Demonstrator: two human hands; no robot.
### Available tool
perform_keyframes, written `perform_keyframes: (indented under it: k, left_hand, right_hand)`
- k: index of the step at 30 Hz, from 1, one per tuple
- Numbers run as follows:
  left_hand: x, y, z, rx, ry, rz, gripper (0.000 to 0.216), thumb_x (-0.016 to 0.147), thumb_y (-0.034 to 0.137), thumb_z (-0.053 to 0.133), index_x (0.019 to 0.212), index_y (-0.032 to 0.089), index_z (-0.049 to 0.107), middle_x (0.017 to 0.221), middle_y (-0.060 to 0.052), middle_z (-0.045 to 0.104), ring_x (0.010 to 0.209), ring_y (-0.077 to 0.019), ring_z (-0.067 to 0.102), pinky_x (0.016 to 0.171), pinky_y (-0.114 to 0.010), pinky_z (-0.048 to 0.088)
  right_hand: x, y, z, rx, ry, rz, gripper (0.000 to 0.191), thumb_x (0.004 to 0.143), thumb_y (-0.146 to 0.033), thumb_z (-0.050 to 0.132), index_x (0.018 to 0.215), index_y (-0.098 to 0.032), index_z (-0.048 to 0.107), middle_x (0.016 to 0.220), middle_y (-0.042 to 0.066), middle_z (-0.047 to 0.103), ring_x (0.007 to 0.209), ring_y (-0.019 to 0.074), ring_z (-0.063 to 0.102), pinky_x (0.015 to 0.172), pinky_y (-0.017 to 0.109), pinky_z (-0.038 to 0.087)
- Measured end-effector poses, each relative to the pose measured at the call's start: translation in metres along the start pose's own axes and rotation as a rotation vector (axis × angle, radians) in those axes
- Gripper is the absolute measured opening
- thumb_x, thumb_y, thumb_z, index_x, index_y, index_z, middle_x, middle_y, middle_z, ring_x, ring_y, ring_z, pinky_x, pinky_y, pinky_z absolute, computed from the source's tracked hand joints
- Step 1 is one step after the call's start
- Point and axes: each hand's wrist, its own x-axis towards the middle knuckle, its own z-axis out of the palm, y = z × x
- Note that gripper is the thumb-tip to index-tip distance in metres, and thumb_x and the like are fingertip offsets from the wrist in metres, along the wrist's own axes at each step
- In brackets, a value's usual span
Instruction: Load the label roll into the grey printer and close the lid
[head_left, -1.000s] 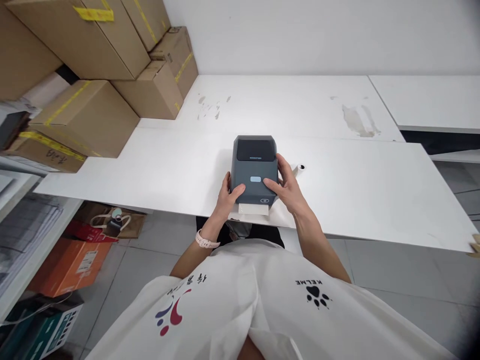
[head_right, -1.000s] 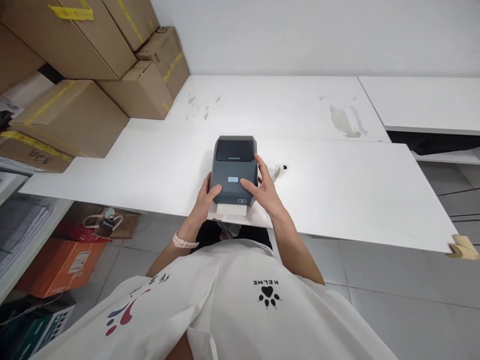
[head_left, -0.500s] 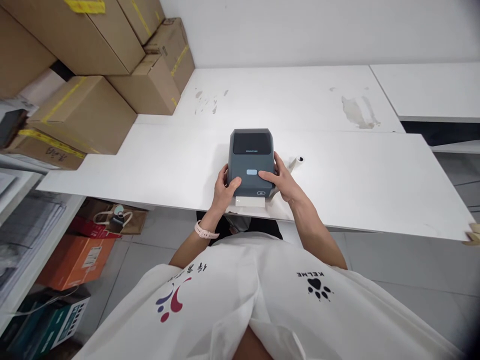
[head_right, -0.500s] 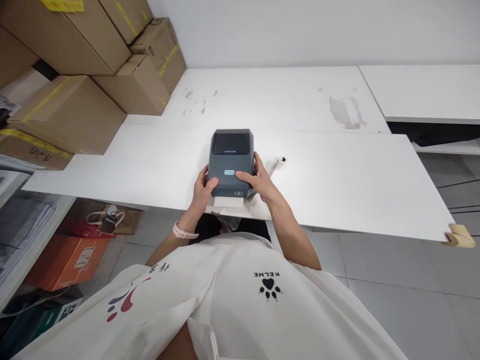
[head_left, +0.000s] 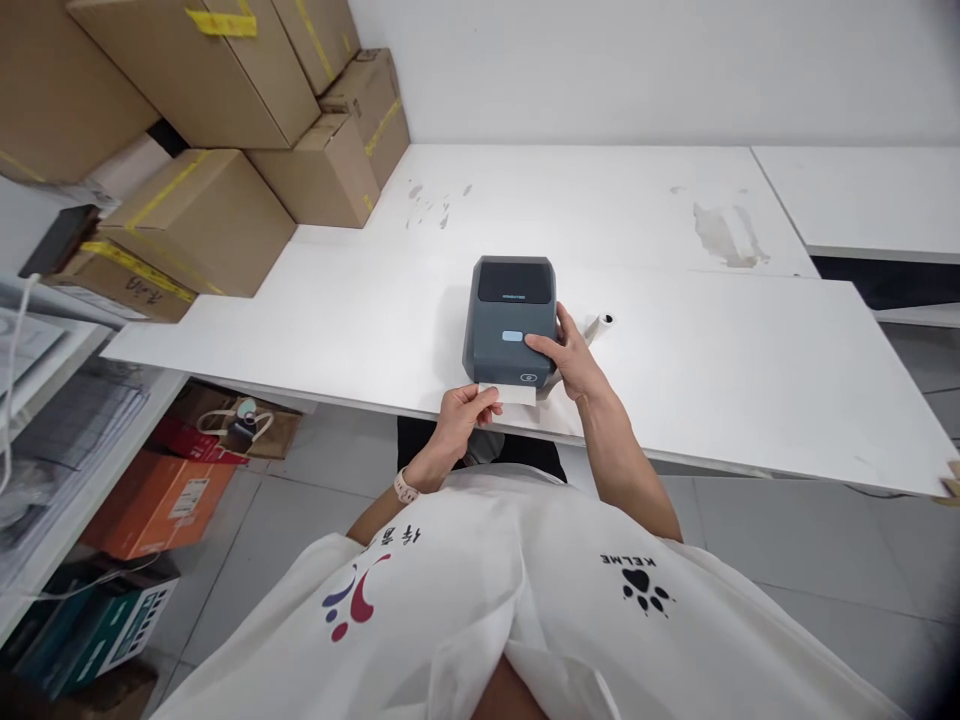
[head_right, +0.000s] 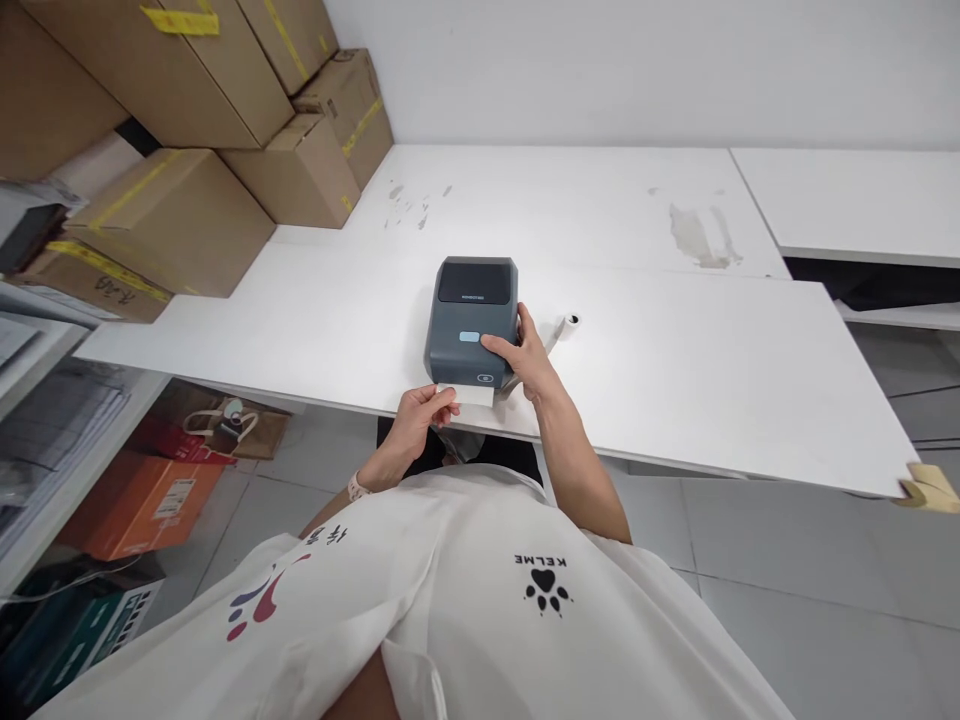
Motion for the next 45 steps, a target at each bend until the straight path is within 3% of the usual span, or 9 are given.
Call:
perform_keyframes:
  k: [7,11,14,16,19,32,38,41,45]
  left_hand:
    - [-0.002,-0.01,-0.013,0.165,0.005,0.114,0.043,0.081,0.056,0.071,0.061,0.018,0.066,0.066,-0.001,0.069,0.057,-0.0102,0.052,0.059,-0.026,0.042]
    - [-0.002,-0.008,-0.02,0.179,0.239,0.286,0.042,0.091,0.053,0.061,0.067,0.02,0.065,0.067,0.0,0.066,0.064,-0.0122,0.057,0.066,-0.027,0.047]
    - [0.005,0.003,-0.022,0.188,0.399,0.427,0.033,0.097,0.051,0.055,0.1,0.023,0.073,0.109,-0.006,0.076,0.101,-0.0183,0.069,0.09,-0.032,0.054]
    - [0.012,0.012,-0.021,0.207,0.35,0.424,0.044,0.1,0.052,0.05,0.13,0.026,0.067,0.147,-0.007,0.064,0.136,-0.0221,0.058,0.113,-0.038,0.047]
    - [0.021,0.025,-0.017,0.214,0.206,0.37,0.056,0.102,0.056,0.042,0.147,0.026,0.056,0.165,-0.005,0.047,0.156,-0.0227,0.039,0.129,-0.041,0.032]
    - [0.034,0.01,-0.011,0.185,0.188,0.337,0.067,0.101,0.061,0.038,0.157,0.024,0.046,0.171,-0.002,0.034,0.161,-0.023,0.026,0.134,-0.04,0.023]
    - [0.035,0.031,-0.015,0.255,0.199,0.417,0.064,0.103,0.063,0.027,0.149,0.029,0.056,0.169,0.002,0.038,0.162,-0.0235,0.026,0.133,-0.041,0.024]
    - [0.052,0.053,-0.017,0.238,0.152,0.53,0.06,0.103,0.061,0.029,0.149,0.031,0.055,0.167,0.002,0.043,0.159,-0.0234,0.033,0.131,-0.041,0.029]
    - [0.093,0.072,-0.018,0.291,0.118,0.622,0.056,0.097,0.045,0.054,0.15,0.029,0.051,0.162,-0.004,0.05,0.155,-0.0264,0.041,0.127,-0.043,0.034]
  right_hand:
    - [0.01,-0.01,0.014,-0.066,0.176,-0.1,0.118,0.076,-0.049,0.077,0.168,-0.03,0.007,0.172,0.008,0.027,0.158,0.0344,0.029,0.127,0.055,0.034]
    - [0.014,-0.003,0.012,-0.059,0.155,-0.176,0.117,0.076,-0.051,0.079,0.168,-0.037,0.008,0.173,0.001,0.025,0.16,0.0342,0.024,0.129,0.056,0.03]
    - [0.007,-0.001,0.009,-0.038,0.136,-0.152,0.114,0.078,-0.059,0.077,0.167,-0.041,0.008,0.173,-0.002,0.026,0.16,0.033,0.023,0.129,0.057,0.03]
    - [-0.002,-0.003,0.007,0.001,0.152,-0.112,0.106,0.081,-0.066,0.073,0.166,-0.039,0.016,0.173,-0.001,0.028,0.16,0.0319,0.025,0.13,0.056,0.029]
    - [-0.017,-0.008,0.003,0.066,0.199,-0.065,0.089,0.088,-0.073,0.061,0.162,-0.035,0.032,0.172,0.002,0.031,0.161,0.0286,0.026,0.132,0.051,0.028]
    - [-0.034,-0.001,0.015,0.162,0.303,-0.022,0.082,0.091,-0.074,0.054,0.157,-0.026,0.043,0.169,0.006,0.039,0.158,0.0258,0.034,0.133,0.046,0.027]
    - [-0.026,-0.002,0.006,0.214,0.285,-0.115,0.073,0.098,-0.073,0.039,0.156,-0.029,0.044,0.164,0.003,0.046,0.156,0.0257,0.039,0.131,0.049,0.03]
    - [-0.009,-0.013,-0.002,0.096,0.253,-0.25,0.072,0.1,-0.073,0.028,0.161,-0.035,0.034,0.168,-0.002,0.038,0.16,0.0254,0.03,0.132,0.051,0.027]
    - [0.04,-0.038,-0.012,-0.116,0.318,-0.406,0.078,0.098,-0.078,0.022,0.166,-0.042,0.011,0.175,-0.006,0.018,0.164,0.0293,0.013,0.132,0.058,0.017]
